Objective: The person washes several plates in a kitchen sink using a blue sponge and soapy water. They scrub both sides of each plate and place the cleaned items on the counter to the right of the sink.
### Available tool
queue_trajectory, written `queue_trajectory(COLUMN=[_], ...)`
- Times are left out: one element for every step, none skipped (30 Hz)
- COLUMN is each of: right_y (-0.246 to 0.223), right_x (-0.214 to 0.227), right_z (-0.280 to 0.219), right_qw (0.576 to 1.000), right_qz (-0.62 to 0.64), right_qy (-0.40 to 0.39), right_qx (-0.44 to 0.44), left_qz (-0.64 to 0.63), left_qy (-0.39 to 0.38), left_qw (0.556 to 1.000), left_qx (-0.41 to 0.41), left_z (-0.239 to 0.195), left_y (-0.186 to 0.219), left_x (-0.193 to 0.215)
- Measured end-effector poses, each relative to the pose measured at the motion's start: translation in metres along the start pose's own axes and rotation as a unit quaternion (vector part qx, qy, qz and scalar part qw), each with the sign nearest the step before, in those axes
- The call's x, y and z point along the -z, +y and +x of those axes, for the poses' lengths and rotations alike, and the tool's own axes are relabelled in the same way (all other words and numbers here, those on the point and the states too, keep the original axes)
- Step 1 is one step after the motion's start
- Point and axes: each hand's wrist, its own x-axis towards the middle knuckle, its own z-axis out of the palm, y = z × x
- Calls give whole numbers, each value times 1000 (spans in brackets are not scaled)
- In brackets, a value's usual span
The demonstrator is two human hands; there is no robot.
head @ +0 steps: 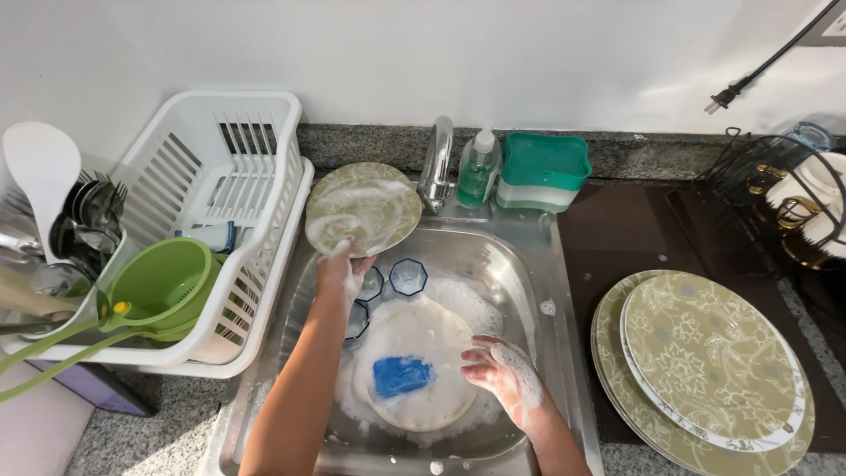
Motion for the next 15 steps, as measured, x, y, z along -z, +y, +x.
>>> queue_trajectory(right_y=[0, 1, 1, 0, -1, -3, -4, -5, -4, -3, -1, 0, 1, 1, 1], right_x=[-1, -1, -3, -5, -7, -8, -10, -11, -9, -7, -5, -5, -5, -6, -12], right_z=[0, 0, 0, -1, -2, -3, -3, -4, -3, -2, -2, -3, -3, -3, -4], right_qw=[1000, 1000, 1000, 999, 999, 999, 998, 997, 997, 998, 998, 998, 997, 995, 995], right_qz=[-4, -9, -10, -17, -24, -25, -29, -34, -33, -37, -41, -41, -63, -85, -85], right_qy=[8, 16, 15, 27, 39, 39, 49, 59, 60, 47, 34, 34, 38, 43, 42], right_qx=[-6, -12, -13, -20, -26, -26, -31, -35, -35, -27, -21, -22, -26, -30, -29], left_qz=[26, 51, 50, 113, 176, 175, 163, 151, 152, 140, 127, 127, 201, 273, 272], left_qy=[13, 26, 27, 22, 16, 16, 17, 19, 18, -8, -33, -32, -53, -73, -73], left_qw=[999, 997, 997, 992, 983, 983, 985, 987, 987, 990, 991, 991, 978, 959, 959], left_qx=[28, 56, 56, 54, 51, 50, 47, 43, 43, 22, 2, 2, -8, -17, -19], left_z=[3, 6, 8, 10, 12, 16, 20, 25, 13, 2, -10, -38, -65, -92, -92], left_y=[2, 3, 7, 10, 14, 8, 4, -1, 0, 1, 2, 9, 17, 25, 6], left_x=[-3, -6, -8, -9, -11, -9, -6, -3, -2, -1, 2, -1, -3, -6, 14])
